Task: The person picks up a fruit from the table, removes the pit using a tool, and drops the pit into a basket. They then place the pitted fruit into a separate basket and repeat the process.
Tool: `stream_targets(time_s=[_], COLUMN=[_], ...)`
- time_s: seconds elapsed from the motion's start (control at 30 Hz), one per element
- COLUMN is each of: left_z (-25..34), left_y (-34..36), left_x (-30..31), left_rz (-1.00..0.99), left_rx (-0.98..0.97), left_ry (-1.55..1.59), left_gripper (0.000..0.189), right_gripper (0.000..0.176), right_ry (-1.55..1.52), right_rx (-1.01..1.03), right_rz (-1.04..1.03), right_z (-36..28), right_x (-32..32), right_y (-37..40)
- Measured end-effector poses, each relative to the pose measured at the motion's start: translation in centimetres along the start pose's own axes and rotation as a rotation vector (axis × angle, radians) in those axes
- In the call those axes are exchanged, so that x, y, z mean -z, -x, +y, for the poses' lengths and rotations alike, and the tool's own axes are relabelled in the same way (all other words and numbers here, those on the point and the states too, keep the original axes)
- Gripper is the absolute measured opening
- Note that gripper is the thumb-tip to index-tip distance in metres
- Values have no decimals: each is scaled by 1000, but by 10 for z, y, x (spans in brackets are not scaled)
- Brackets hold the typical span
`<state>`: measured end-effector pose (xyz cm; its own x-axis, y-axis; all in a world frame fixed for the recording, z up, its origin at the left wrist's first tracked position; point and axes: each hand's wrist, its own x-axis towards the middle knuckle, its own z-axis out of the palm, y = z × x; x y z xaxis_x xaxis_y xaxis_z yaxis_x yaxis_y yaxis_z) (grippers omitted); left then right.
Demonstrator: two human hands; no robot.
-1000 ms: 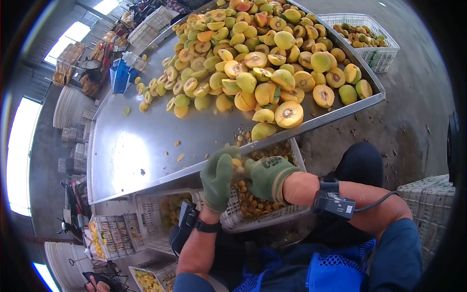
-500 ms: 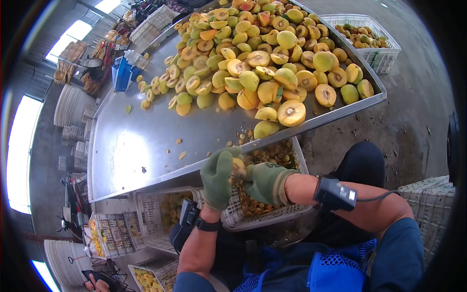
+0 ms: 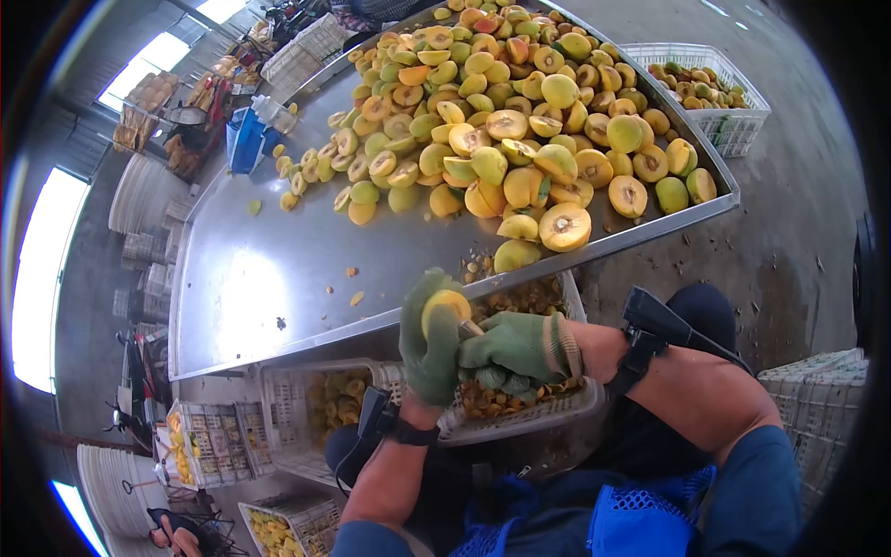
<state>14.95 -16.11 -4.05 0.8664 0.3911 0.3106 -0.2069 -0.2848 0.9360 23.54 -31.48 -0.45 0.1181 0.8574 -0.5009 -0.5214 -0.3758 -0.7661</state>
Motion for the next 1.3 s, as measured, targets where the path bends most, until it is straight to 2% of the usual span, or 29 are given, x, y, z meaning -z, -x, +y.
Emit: stream_targets(time_s=[0.07,0.23,0.33,0.43,0.5,0.6,0.7,0.73,0.8,0.93,1.0,1.03,1.1,1.13,1.2,1.23,1.27,1.3], left_z=[-4,18,14,6,16,23,14,14,16,23,17,16,15,17,22,17,8,5], left_y=[-2,-7,-9,-16,-18,-26,-19,-16,-10,-11,-8,-7,-1,1,1,1,2,-1], left_x=[12,18,19,27,30,38,29,27,25,22,17,13,11,14,20,20,17,21], left_rz=[-63,-170,-206,-313,-371,-460,-283,-268,-239,-192,-155,-133,-82,-85,-91,-42,5,37], left_rx=[88,132,166,219,234,330,129,139,162,61,-37,31,173,195,230,51,-121,-62], left_ry=[-8,122,131,87,92,202,183,181,178,222,131,275,559,510,413,247,77,132], left_gripper=[49,46,48,47,39,41,58,58,58,48,49,50,51,56,65,65,65,66], right_gripper=[25,23,22,23,24,24,23,22,22,23,24,24,23,23,23,24,24,24], right_ry=[-54,-232,-160,74,47,-44,-152,-188,-391,-701,-768,-801,-753,-728,-332,-132,-47,46], right_rx=[-49,-88,-72,-30,-51,-38,-39,-45,-60,-37,6,30,4,-13,101,156,152,150], right_rz=[-80,-271,-183,-61,-122,-203,-291,-322,-510,-812,-862,-886,-860,-851,-549,-400,-339,-278], right_z=[-1,-1,-4,5,4,-1,-3,-1,11,24,32,34,33,32,21,15,15,15], right_x=[-1,6,0,1,5,4,6,8,10,9,3,2,1,0,-9,-14,-17,-19], right_y=[2,8,12,4,5,10,9,7,-4,-16,-20,-21,-21,-21,-12,-8,-5,-3])
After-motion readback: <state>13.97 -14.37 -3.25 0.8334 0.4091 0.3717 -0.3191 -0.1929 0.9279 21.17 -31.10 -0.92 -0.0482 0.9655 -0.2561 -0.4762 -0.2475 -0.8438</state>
